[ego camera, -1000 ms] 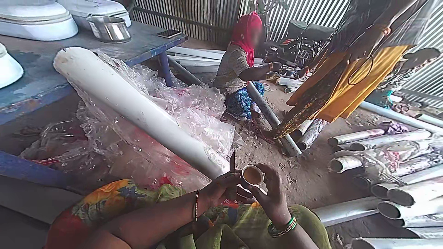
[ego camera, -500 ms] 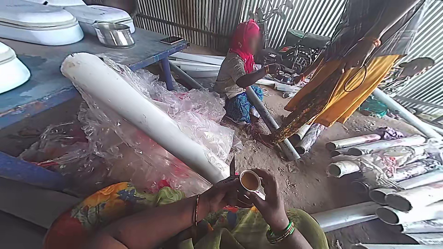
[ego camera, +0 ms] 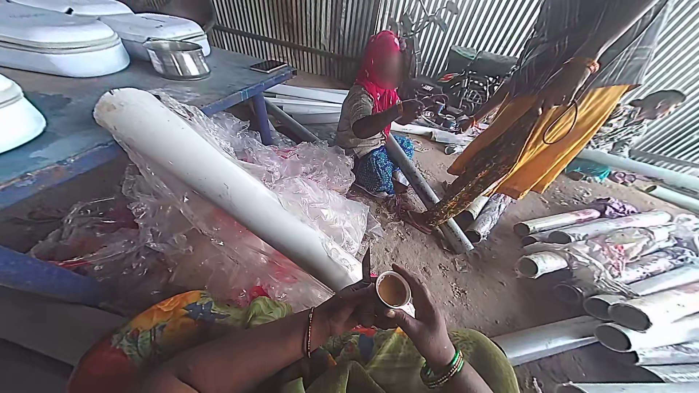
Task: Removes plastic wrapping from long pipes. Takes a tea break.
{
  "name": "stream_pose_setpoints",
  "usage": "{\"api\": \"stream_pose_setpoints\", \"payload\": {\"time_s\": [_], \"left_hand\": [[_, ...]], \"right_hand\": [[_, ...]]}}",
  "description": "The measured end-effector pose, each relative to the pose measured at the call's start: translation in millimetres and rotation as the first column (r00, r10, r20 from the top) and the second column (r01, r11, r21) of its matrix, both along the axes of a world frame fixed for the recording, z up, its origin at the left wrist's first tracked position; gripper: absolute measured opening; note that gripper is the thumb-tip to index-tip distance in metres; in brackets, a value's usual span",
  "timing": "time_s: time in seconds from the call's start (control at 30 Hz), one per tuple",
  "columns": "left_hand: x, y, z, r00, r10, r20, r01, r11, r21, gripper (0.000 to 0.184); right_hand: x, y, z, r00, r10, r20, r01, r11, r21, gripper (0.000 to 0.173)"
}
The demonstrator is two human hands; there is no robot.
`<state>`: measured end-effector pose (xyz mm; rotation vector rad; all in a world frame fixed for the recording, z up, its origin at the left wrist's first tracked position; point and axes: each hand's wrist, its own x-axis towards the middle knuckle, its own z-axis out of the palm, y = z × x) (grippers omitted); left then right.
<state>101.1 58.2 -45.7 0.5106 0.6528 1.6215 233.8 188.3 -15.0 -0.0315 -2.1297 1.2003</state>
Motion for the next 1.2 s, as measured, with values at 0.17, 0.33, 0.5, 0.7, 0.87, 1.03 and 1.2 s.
{"api": "stream_pose_setpoints", "payload": {"time_s": [0.17,0.33,0.5,0.7,0.87,1.03,1.2], "left_hand": [[-0.6,0.1,0.1,1.000,-0.012,-0.004,0.012,1.000,0.016,0.021],[-1.6,0.4,-2.7,0.999,-0.043,-0.007,0.043,0.999,0.027,0.027],[-0.5,0.2,0.0,0.999,-0.044,-0.012,0.044,0.999,0.004,0.023],[0.2,0.2,2.2,0.998,-0.057,-0.012,0.057,0.998,-0.005,0.020],[1.5,-1.8,4.0,0.998,-0.063,-0.013,0.064,0.998,0.019,0.030],[1.2,-1.0,2.8,0.997,-0.072,-0.020,0.072,0.997,0.025,0.026],[0.8,0.4,2.2,0.996,-0.081,-0.036,0.082,0.997,0.015,0.027]], "right_hand": [[-1.0,0.8,-0.4,0.999,0.031,-0.009,-0.031,0.999,-0.010,0.082],[-1.3,0.6,-1.2,0.998,0.067,-0.016,-0.068,0.997,-0.046,0.082],[-1.4,0.8,-2.9,0.995,0.095,-0.043,-0.099,0.991,-0.088,0.075],[-1.2,0.1,-5.1,0.993,0.100,-0.067,-0.107,0.989,-0.102,0.072],[-1.3,0.9,-7.6,0.992,0.104,-0.072,-0.112,0.988,-0.107,0.066],[-0.8,-0.1,-5.1,0.991,0.110,-0.076,-0.118,0.986,-0.116,0.067],[-0.6,-0.5,-5.1,0.989,0.120,-0.082,-0.131,0.981,-0.146,0.066]]}}
